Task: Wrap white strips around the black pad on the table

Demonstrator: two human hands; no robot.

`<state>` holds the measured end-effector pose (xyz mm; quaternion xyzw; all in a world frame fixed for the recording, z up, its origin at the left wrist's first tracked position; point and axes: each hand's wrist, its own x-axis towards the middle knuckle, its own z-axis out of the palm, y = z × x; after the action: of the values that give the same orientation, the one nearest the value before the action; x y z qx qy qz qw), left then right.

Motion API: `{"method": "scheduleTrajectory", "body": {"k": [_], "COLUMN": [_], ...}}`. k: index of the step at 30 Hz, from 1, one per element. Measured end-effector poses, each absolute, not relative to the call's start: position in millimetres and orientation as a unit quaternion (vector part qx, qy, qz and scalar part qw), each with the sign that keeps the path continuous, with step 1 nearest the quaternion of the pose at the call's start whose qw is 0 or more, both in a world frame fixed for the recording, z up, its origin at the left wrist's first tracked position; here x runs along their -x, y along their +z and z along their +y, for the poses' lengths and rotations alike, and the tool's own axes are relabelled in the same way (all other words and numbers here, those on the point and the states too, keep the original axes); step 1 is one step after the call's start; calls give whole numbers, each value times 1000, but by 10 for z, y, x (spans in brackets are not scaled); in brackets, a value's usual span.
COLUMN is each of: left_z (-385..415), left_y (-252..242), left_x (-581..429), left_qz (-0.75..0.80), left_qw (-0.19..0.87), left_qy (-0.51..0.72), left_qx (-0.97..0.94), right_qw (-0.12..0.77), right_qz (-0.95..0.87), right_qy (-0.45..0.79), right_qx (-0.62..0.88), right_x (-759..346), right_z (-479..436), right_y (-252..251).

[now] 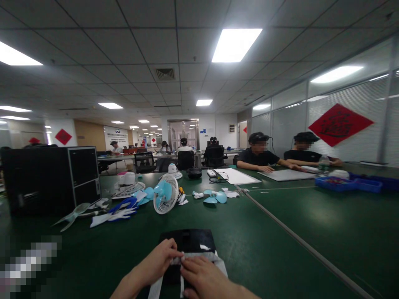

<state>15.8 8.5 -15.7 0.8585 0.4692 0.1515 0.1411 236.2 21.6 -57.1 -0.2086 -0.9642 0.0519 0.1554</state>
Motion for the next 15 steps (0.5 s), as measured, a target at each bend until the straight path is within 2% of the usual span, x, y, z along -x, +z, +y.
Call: {"method": "scheduleTrajectory", "body": {"k": [9,15], "left_z": [82,75], "left_y": [-142,-144], "left_x": [-155,-146], "left_qz": [471,471], "left_qw": [154,146], "left_qy": [155,157], "left_qx": [-855,-856], "right_qw": [138,137], "right_qz": [-974,-980], "right_qy": [-65,-45], "right_qx": [167,138], "right_x": [-2358,-2349], "right_z": [272,309], "right_y": [-770,-799]}}
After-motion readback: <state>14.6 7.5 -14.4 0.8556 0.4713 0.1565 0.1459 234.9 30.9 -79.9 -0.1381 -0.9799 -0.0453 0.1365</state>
